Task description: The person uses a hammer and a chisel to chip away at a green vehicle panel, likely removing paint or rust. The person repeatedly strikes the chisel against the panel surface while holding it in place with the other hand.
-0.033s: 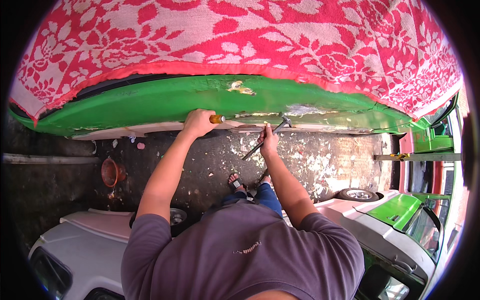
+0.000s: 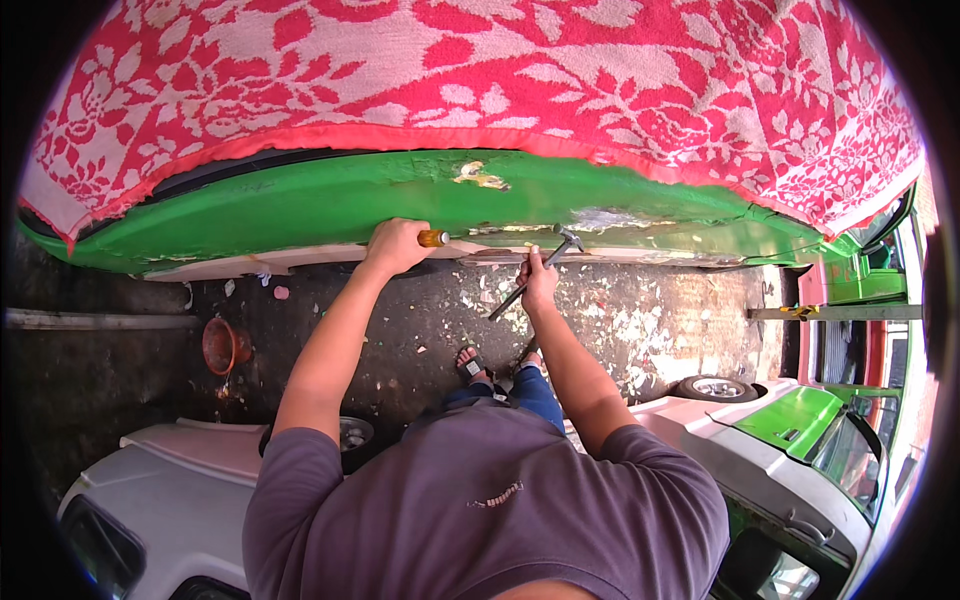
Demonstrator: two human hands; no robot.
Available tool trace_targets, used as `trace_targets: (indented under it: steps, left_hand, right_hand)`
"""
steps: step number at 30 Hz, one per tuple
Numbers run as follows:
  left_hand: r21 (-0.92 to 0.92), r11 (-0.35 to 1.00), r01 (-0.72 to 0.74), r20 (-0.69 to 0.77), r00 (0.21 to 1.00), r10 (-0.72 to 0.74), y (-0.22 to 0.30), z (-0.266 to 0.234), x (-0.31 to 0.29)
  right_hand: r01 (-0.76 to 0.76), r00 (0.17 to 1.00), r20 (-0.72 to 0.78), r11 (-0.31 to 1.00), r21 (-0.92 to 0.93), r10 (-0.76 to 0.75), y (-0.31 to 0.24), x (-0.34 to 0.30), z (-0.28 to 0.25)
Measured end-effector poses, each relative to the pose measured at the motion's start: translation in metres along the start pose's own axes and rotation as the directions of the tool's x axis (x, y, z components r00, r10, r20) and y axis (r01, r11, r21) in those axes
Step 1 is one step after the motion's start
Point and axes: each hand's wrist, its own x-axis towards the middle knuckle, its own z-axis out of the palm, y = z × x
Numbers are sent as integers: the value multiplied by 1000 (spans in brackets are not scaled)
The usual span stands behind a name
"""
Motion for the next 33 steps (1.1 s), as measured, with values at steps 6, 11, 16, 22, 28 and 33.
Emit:
trace_targets:
  steps: [6,11,16,22,28,33]
  left_hand:
    - [39,999,27,36,999,-28,1,-4,8]
    - [23,1000,-2,-4,1000,3,0,-2,8]
    - [30,999,37,32,999,-38,5,-7,8]
    - [5,1000,25,15,1000,-25,5,-8,8]
    - [-17,1000,-3,-16,1000,2,0,-3,7]
    - [-29,1000,-4,-20,1000,4,3,-5,7]
  right_hand:
    - [100,994,50,990,-95,-95,-12,2,26]
    - [71,993,-89,997,-18,-72,-10,4,54]
    - [149,983,-105,988,-27,-151,-2,12,61]
    - [178,984,-9,984,4,-178,1,22,49]
    - [119,993,-6,991,63,-119,-2,21,46]
    - [67,997,-36,996,63,-65,-5,18,50]
